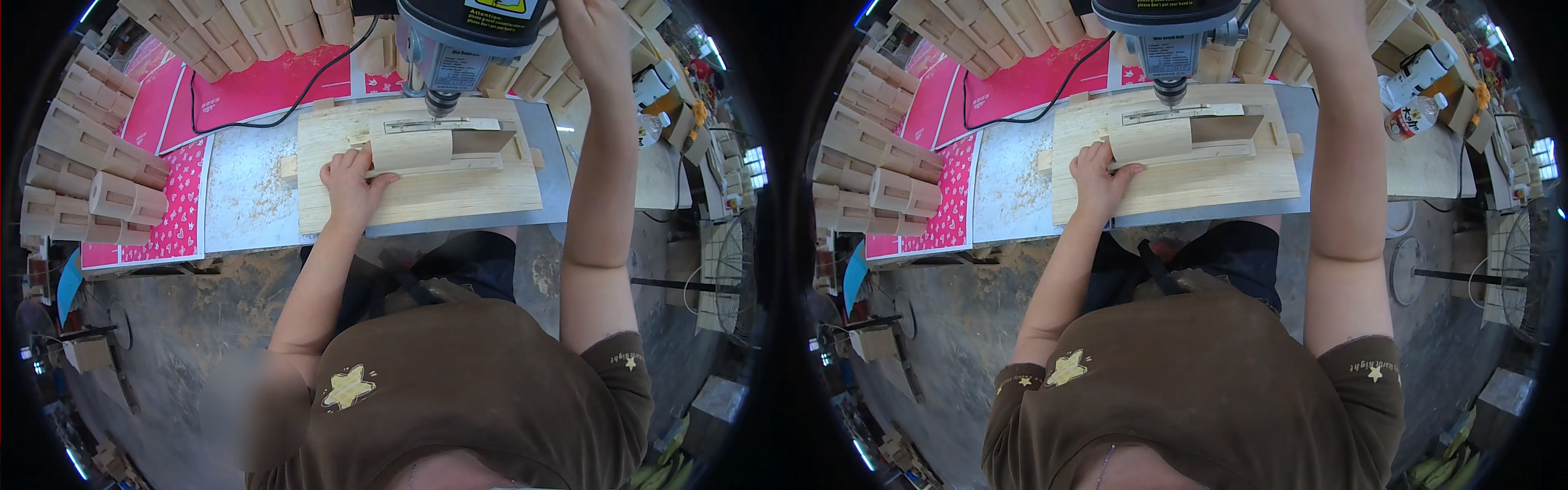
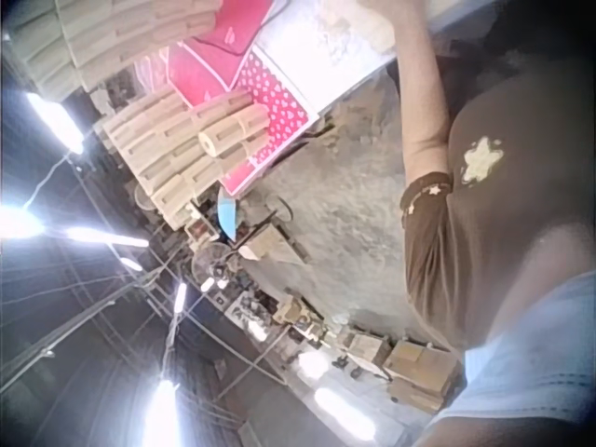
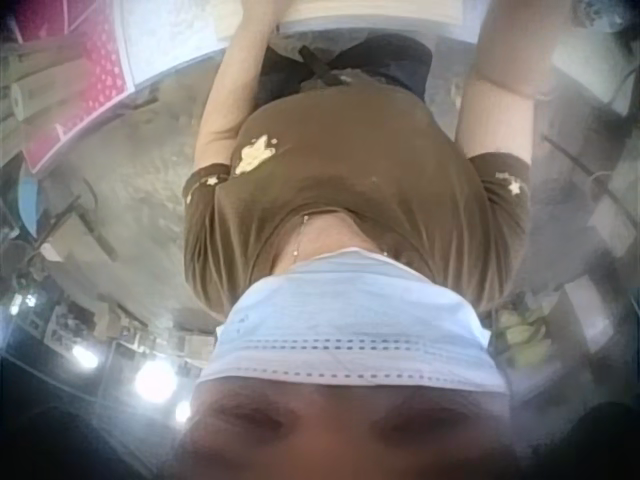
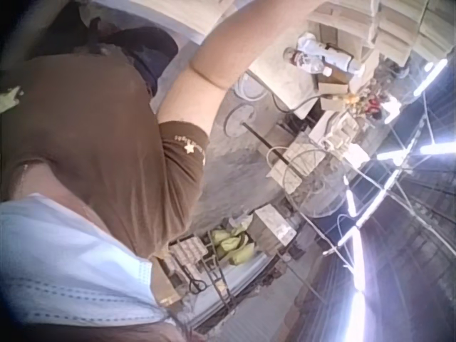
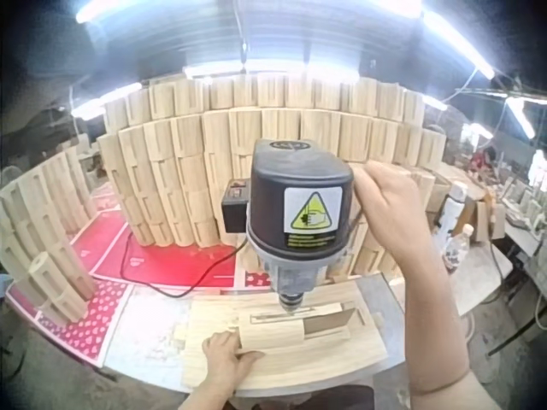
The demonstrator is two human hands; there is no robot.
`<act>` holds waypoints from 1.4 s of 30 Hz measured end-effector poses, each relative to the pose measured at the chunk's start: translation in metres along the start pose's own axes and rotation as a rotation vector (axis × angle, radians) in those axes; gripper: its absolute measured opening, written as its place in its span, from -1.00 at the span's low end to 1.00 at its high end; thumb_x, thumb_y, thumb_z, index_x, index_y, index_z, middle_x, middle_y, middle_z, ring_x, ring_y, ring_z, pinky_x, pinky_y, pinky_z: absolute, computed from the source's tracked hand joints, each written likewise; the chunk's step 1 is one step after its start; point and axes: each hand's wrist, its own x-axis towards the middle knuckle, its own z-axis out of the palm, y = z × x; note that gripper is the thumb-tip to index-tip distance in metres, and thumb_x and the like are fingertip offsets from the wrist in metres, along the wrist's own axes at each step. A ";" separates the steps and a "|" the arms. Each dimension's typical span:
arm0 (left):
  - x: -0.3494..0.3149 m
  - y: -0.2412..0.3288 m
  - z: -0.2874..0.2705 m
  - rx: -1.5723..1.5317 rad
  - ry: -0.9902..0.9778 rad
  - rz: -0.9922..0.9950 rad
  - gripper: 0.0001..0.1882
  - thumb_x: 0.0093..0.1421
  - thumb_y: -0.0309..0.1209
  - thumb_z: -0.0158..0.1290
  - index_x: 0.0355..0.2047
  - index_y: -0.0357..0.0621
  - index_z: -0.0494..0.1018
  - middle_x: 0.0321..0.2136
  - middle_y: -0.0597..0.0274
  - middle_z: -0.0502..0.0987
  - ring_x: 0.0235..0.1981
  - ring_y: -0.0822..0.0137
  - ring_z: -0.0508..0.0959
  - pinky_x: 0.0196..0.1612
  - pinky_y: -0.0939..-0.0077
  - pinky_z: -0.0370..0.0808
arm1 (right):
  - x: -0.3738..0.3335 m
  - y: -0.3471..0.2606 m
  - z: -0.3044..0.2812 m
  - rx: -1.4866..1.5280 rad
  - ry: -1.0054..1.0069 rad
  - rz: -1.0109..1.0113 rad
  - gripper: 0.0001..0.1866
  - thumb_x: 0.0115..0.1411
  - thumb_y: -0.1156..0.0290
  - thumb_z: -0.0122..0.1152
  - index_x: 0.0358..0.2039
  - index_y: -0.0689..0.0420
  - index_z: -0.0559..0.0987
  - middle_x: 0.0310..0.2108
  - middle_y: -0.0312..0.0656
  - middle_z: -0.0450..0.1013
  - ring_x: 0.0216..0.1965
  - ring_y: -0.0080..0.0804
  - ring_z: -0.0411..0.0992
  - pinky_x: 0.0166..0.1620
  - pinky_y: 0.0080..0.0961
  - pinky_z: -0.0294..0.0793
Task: Drilling vertical holes into cylindrical wood blocks using a bench drill press and stacking them.
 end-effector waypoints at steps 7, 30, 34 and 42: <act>0.000 -0.002 -0.001 0.028 -0.017 0.024 -0.38 -0.19 -0.13 0.29 -0.08 -0.05 0.45 -0.45 0.35 0.42 -0.28 0.27 0.36 -0.11 0.30 0.12 | -0.110 -0.012 -0.008 0.175 0.031 0.071 -0.85 0.15 0.49 0.12 -0.53 0.26 0.51 -0.73 -0.12 0.21 -0.70 -0.33 0.27 -0.58 -0.49 0.21; 0.009 0.017 0.031 -0.166 -0.057 0.056 -0.34 -0.19 -0.19 0.30 -0.04 -0.09 0.41 -0.45 0.29 0.43 -0.28 0.21 0.40 -0.11 0.26 0.18 | 0.025 0.003 0.019 0.025 -0.071 0.177 -0.62 0.19 0.20 -0.04 -0.47 0.30 0.54 -0.51 0.14 0.44 -0.40 -0.03 0.44 -0.29 -0.27 0.37; 0.009 0.014 0.029 -0.186 -0.070 0.051 -0.34 -0.19 -0.22 0.30 -0.02 -0.07 0.40 -0.47 0.28 0.43 -0.31 0.20 0.41 -0.13 0.27 0.20 | -0.005 -0.005 -0.003 -0.009 -0.035 0.054 -0.67 0.18 0.26 0.00 -0.51 0.29 0.52 -0.56 0.09 0.43 -0.41 -0.10 0.44 -0.30 -0.37 0.37; 0.010 0.016 0.031 -0.214 -0.094 0.048 -0.35 -0.18 -0.24 0.30 -0.02 -0.06 0.41 -0.48 0.28 0.42 -0.32 0.20 0.40 -0.13 0.27 0.21 | -0.144 0.004 0.015 0.223 0.031 0.106 -0.91 0.12 0.50 0.12 -0.49 0.22 0.52 -0.67 -0.14 0.32 -0.64 -0.32 0.32 -0.52 -0.45 0.26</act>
